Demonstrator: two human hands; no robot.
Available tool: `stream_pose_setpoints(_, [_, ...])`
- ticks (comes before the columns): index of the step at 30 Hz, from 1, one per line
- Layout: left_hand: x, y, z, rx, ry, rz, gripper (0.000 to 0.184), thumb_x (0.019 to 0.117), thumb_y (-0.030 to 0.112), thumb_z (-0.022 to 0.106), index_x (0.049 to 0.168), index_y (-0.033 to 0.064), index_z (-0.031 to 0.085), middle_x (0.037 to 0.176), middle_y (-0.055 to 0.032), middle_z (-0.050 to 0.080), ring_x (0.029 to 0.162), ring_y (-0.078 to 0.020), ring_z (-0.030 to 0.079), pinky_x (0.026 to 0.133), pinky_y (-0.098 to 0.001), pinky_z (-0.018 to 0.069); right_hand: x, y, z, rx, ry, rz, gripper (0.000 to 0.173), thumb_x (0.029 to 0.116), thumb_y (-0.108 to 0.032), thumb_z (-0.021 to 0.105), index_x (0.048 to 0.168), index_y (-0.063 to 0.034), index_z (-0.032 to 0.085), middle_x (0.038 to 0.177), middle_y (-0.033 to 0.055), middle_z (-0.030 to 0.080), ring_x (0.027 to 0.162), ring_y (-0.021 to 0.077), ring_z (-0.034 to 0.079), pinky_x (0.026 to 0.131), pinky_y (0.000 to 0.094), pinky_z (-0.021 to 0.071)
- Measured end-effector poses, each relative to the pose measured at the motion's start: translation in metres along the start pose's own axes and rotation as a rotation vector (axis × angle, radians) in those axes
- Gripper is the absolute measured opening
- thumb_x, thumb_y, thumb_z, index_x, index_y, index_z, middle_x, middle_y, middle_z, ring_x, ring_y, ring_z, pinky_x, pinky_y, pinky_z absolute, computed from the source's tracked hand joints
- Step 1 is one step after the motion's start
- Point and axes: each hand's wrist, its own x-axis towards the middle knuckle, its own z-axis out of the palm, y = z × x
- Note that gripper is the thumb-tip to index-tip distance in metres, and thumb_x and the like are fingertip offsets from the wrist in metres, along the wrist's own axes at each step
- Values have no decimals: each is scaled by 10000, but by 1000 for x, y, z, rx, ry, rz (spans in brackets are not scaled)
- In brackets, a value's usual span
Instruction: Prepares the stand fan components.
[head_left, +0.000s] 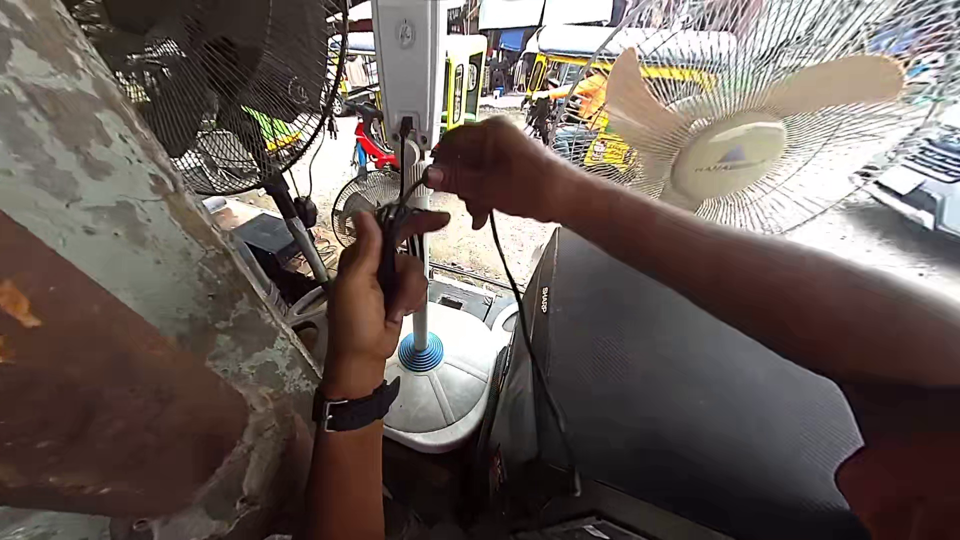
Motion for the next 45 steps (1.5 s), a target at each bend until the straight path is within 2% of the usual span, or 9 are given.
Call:
stream_pose_setpoints(5, [9,-24,-5,-732,-101,169,606,1093,475,138,1459,142,487,521,61,285,367,-59,249,376,-206,280,-45,-83,56,375,72,695,535,1138,-331,214,1109,-16,646,611,8,429,449,59,336,431,182,296])
stream_pose_setpoints(10, [8,-45,-5,-802,-35,236,581,1096,491,130,1426,213,519,504,65,292,375,-65,287,394,-210,310,-54,-16,75,506,-1,428,635,1109,-524,229,1128,-66,667,745,22,598,591,81,522,493,215,402])
stream_pose_setpoints(14, [7,-41,6,-633,18,207,668,1083,520,57,1428,193,526,522,65,280,389,-74,254,405,-227,292,-64,-42,70,195,78,318,411,1135,-328,335,962,-33,563,664,29,510,516,75,459,485,211,399])
stream_pose_setpoints(20, [-13,-22,29,256,561,114,439,1125,396,304,1193,99,620,994,-21,710,846,-128,700,786,-332,602,-54,-42,61,-143,85,365,385,1138,-252,334,965,2,567,729,53,505,626,107,513,617,269,462])
stream_pose_setpoints(24, [-32,-2,34,1314,326,163,860,836,281,703,1565,78,295,1603,-141,338,1446,-275,386,1102,-486,433,-65,-84,48,-171,87,466,355,1135,-201,342,1002,19,587,757,64,539,641,94,539,638,239,472])
stream_pose_setpoints(29, [-5,24,52,2100,-73,212,1204,563,24,886,1612,150,309,1717,-126,114,1479,-490,260,1059,-683,353,-49,6,56,143,116,201,388,1126,-240,369,860,-19,546,618,35,484,456,104,451,430,260,396])
stream_pose_setpoints(34, [69,54,43,2296,-533,197,852,633,-18,847,1429,103,568,1519,-144,488,1276,-476,482,905,-640,436,-39,2,47,265,1,247,418,1130,-311,340,844,-64,520,573,20,426,407,115,386,389,271,344])
stream_pose_setpoints(39, [118,71,39,2302,-898,22,191,780,139,789,912,90,659,905,-132,649,915,-377,647,730,-577,502,-35,-5,39,410,-105,251,387,1131,-343,322,944,-74,528,585,9,404,411,97,368,381,245,329])
stream_pose_setpoints(45, [134,80,27,2162,-818,93,272,928,238,661,744,47,600,787,-155,616,814,-375,634,697,-589,465,-26,32,23,768,94,183,413,1087,-354,259,853,-165,542,540,-92,345,435,51,337,437,233,325])
